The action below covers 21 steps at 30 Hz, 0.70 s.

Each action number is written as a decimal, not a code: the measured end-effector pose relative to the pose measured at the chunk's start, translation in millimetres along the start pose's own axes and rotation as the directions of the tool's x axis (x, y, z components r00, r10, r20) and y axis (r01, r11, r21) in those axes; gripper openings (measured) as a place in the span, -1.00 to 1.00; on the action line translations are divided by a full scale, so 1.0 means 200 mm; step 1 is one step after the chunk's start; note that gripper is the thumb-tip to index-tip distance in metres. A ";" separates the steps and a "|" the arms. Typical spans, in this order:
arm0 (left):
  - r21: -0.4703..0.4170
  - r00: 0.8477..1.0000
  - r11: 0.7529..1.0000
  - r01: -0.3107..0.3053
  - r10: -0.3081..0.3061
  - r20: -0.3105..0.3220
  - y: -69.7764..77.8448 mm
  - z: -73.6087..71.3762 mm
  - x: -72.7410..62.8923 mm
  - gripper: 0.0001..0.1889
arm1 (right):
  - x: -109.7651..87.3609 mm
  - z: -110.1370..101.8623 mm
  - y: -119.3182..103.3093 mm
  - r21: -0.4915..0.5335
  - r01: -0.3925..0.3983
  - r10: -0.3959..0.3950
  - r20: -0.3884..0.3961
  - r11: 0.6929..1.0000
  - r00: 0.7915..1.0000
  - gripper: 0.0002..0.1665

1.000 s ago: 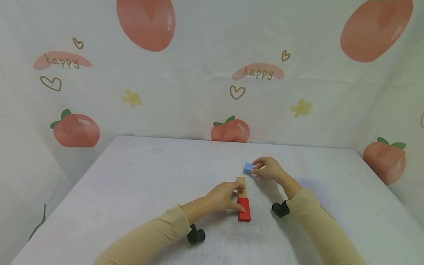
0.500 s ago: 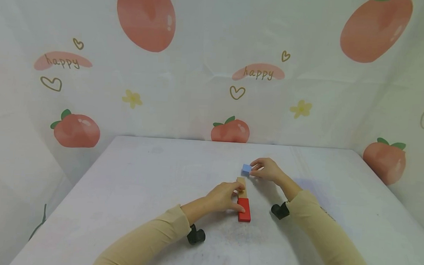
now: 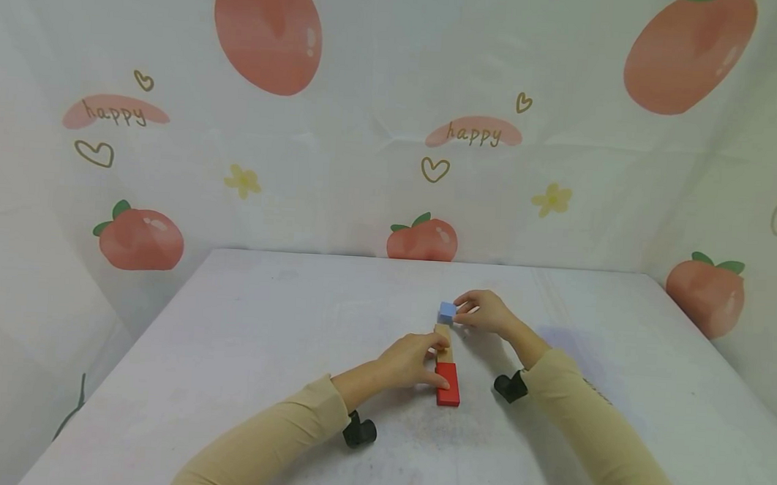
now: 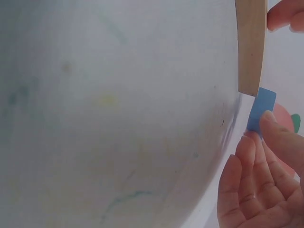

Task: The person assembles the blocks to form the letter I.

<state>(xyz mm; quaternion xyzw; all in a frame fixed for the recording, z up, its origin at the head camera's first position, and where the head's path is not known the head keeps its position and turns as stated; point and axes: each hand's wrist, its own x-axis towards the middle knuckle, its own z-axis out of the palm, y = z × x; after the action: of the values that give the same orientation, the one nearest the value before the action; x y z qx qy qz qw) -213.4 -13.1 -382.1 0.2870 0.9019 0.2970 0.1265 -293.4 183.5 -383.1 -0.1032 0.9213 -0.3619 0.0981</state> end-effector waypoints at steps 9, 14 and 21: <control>0.002 1.000 1.000 0.014 -0.014 0.005 0.00 0.00 0.00 -0.38 | -0.01 0.01 -0.01 0.000 0.029 -0.029 0.006 1.000 1.000 -0.59; 0.005 1.000 1.000 0.007 -0.007 0.005 0.00 0.00 0.00 -0.38 | 0.00 0.02 -0.02 -0.013 0.010 -0.010 0.018 1.000 1.000 -0.58; 0.011 1.000 1.000 -0.011 0.011 0.005 0.00 0.00 0.00 -0.39 | 0.00 0.03 -0.03 -0.019 -0.009 0.010 0.031 1.000 0.999 -0.60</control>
<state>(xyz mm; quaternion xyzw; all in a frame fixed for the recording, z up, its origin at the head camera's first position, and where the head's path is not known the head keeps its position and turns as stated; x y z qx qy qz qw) -214.0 -13.4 -382.1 0.2934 0.9016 0.2919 0.1257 -291.5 175.2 -382.9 -0.1053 0.9234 -0.3512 0.1131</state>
